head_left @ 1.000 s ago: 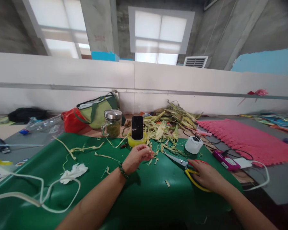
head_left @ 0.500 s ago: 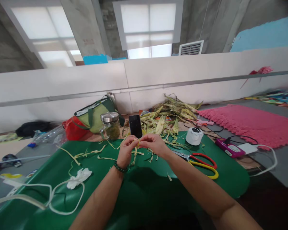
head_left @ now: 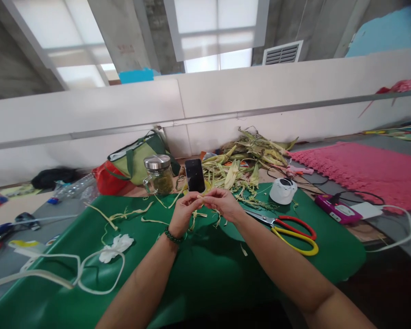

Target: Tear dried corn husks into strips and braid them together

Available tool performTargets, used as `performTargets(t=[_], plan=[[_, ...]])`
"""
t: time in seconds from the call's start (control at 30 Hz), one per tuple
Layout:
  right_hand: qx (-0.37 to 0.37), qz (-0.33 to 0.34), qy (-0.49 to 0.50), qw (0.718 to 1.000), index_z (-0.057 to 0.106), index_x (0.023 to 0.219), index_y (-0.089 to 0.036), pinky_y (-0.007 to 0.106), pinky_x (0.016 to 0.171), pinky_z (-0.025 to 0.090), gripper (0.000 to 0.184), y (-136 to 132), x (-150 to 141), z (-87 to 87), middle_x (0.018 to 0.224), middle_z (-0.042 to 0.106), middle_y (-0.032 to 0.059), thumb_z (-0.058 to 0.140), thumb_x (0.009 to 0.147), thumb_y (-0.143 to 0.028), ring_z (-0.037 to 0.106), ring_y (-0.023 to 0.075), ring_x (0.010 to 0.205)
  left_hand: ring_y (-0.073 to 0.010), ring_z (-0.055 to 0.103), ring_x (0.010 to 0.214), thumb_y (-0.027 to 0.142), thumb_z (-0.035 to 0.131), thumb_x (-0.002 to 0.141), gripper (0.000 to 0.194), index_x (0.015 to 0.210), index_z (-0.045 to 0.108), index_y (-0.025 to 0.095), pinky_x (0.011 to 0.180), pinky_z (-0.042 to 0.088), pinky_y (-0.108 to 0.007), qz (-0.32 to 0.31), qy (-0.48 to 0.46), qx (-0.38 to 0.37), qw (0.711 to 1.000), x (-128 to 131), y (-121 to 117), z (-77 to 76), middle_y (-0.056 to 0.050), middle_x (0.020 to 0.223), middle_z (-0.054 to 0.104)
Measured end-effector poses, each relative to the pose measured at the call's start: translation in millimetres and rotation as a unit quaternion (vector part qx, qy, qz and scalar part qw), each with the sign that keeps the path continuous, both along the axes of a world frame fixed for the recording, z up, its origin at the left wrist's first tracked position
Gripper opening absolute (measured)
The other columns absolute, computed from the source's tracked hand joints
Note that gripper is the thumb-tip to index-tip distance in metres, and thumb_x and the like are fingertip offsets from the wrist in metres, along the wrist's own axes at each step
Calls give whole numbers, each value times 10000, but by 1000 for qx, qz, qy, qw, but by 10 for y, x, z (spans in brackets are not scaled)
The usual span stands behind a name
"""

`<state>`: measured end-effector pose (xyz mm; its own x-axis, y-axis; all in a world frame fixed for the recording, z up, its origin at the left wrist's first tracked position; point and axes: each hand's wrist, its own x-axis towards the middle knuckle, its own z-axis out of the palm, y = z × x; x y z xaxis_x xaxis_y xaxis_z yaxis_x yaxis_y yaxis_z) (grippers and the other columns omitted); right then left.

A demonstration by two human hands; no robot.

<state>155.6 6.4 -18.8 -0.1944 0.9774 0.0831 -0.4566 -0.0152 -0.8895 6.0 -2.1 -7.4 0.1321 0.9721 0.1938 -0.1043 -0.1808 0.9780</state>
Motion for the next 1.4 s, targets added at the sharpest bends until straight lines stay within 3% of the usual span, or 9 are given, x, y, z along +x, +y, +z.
performTargets(t=[0.1,0.2,0.3,0.53,0.77,0.87,1.03,1.17,1.4], plan=[[12,-60,-8,998,647,595,-167,246,570,471,272,70,51,-16,549,623,-38,821,456,-323,563,93,515,-148,535,660,393,700,632,283,807,646,177,601,407,-244,52,169,35,984,-183,17,132,-9,711,593],[15,-94,-11,995,640,583,-171,250,563,459,262,146,75,-62,515,604,-40,816,456,-319,549,97,505,-147,467,541,430,610,720,345,495,544,177,549,313,-260,76,430,54,898,-352,39,159,0,500,490],[16,-109,-16,994,635,575,-168,250,536,436,249,189,44,-127,493,590,-37,808,468,-311,530,101,487,-177,495,545,439,614,717,439,391,469,184,543,275,-273,91,516,-26,851,-360,48,-7,-22,453,472],[22,-129,-16,991,621,581,-172,254,538,428,260,206,6,-176,504,576,-38,803,473,-322,518,105,501,-151,513,599,214,694,615,144,545,575,173,567,325,-241,97,434,-42,895,-112,68,-399,-6,566,563],[51,-137,-4,989,625,651,-177,267,577,455,271,132,26,-81,558,590,-34,784,511,-346,535,114,536,-87,437,459,396,703,619,287,678,587,141,479,349,-216,32,259,-50,964,-51,-17,-196,43,517,478],[98,-144,-35,984,641,636,-176,266,595,459,200,67,41,-17,597,614,-15,768,542,-298,551,125,571,-64,418,481,401,791,510,405,761,650,117,492,342,-206,-26,101,-87,991,0,-71,-55,24,585,535],[202,-168,-121,957,655,638,-185,270,595,481,96,-21,75,52,633,640,6,698,623,-270,584,147,600,-89,447,532,414,751,569,322,659,664,118,550,386,-222,-44,160,-38,985,70,-42,134,11,571,547],[262,-182,-183,930,658,656,-181,261,605,493,60,-54,108,66,661,655,17,660,665,-241,601,150,624,-91,406,503,433,661,685,316,624,678,123,489,336,-214,-68,236,60,967,83,22,122,10,519,525],[311,-179,-251,899,653,670,-184,226,576,478,70,-73,121,45,663,654,12,602,714,-167,599,136,620,-187,607,723,377,697,688,228,754,741,164,698,462,-277,-60,140,98,984,75,7,49,-59,750,708]])
